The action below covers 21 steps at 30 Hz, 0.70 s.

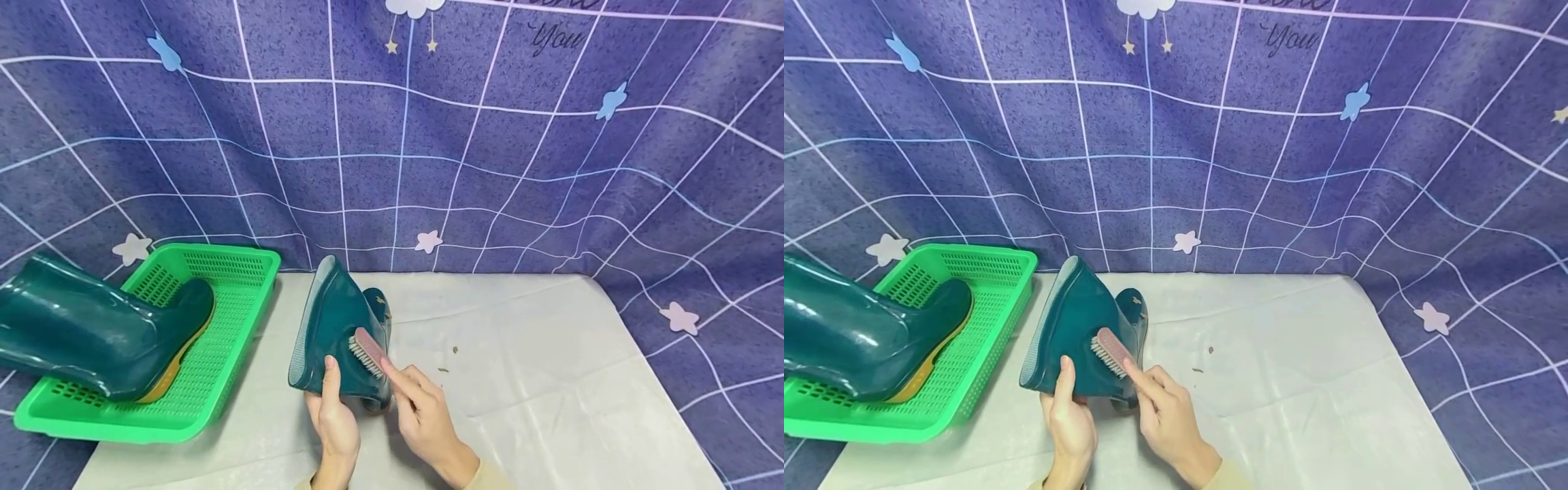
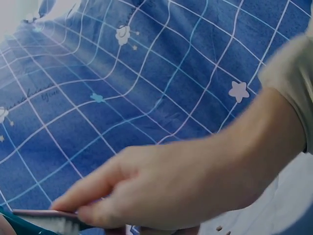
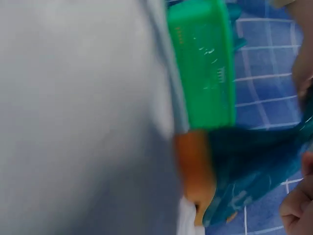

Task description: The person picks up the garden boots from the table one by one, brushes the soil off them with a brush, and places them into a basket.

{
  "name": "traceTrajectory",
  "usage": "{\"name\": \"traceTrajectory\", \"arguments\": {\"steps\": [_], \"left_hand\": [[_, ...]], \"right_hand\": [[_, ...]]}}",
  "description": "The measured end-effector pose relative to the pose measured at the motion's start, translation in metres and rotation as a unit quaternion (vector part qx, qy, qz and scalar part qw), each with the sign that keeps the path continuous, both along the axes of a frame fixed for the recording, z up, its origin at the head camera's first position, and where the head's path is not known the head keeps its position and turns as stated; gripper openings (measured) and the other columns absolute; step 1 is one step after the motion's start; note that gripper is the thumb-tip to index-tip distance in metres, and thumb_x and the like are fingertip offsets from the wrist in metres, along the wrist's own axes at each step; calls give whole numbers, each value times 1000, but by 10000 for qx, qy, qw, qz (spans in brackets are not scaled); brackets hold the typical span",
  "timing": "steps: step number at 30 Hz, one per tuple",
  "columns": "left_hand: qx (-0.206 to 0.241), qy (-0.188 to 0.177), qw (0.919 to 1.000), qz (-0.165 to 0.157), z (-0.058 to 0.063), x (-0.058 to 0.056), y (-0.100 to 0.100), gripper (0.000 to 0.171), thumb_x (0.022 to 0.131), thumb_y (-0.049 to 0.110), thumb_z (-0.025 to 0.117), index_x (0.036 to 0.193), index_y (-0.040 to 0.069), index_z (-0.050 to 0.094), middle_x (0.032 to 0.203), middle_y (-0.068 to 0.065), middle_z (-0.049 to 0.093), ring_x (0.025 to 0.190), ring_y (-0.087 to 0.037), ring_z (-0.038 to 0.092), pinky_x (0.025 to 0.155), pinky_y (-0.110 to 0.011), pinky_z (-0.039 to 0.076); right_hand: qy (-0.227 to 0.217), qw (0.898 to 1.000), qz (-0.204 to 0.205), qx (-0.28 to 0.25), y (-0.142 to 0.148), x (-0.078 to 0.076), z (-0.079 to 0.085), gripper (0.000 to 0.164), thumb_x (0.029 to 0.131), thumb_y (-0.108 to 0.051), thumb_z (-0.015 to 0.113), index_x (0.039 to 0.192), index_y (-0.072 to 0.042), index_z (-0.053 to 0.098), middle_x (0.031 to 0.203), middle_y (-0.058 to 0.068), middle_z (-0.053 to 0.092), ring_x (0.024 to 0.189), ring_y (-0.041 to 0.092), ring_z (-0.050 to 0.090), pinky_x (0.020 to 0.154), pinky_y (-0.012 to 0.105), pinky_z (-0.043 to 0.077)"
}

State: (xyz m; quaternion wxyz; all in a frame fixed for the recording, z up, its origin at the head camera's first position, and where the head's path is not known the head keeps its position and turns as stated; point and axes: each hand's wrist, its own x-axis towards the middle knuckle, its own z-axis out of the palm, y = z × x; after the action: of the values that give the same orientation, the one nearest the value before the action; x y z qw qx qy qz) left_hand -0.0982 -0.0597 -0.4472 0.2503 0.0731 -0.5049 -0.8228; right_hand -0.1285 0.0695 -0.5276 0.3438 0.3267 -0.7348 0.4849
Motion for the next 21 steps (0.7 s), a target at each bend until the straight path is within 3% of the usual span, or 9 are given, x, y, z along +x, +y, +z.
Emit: {"name": "traceTrajectory", "arguments": {"steps": [5,8,12,16,18,21], "left_hand": [[146,-111,9997,137,1,0,-2,28,115,19,42,140,14,55,129,11,67,124,-5,62,108,-18,48],[111,-93,9998,99,2,1,-1,28,115,19,42,139,13,53,130,10,64,125,-6,60,108,-18,48],[8,61,10000,36,1,1,1,27,115,16,43,139,12,54,130,8,66,125,-6,61,109,-19,48],[-69,228,9997,85,0,0,1,29,114,14,43,141,10,55,131,6,69,125,-7,64,109,-19,50],[-90,229,9996,156,0,-1,0,28,114,15,43,139,10,56,129,5,69,123,-8,64,107,-19,50],[-89,163,9996,209,0,-2,-3,27,114,16,42,136,10,56,126,5,68,120,-9,64,106,-20,51]], "right_hand": [[-647,9953,-656,280,7,-5,-9,46,95,12,65,136,-8,74,78,-4,58,64,-3,40,57,5,36],[-866,9925,-845,195,10,-7,-9,45,97,10,64,137,-9,73,78,-4,60,64,-4,40,57,5,36],[-359,9984,-434,-112,8,-3,-1,51,93,17,62,139,-3,70,80,0,60,64,0,44,58,5,39],[-29,9999,-110,73,2,0,2,54,91,18,62,141,-3,69,81,-1,59,64,0,45,60,3,41],[-315,9980,-442,321,3,-2,-2,51,94,12,64,141,-9,71,80,-4,59,63,-2,42,58,3,39],[-1181,9841,-1162,641,11,-6,-10,46,99,2,66,140,-18,73,76,-11,56,62,-6,36,55,6,35]]}}
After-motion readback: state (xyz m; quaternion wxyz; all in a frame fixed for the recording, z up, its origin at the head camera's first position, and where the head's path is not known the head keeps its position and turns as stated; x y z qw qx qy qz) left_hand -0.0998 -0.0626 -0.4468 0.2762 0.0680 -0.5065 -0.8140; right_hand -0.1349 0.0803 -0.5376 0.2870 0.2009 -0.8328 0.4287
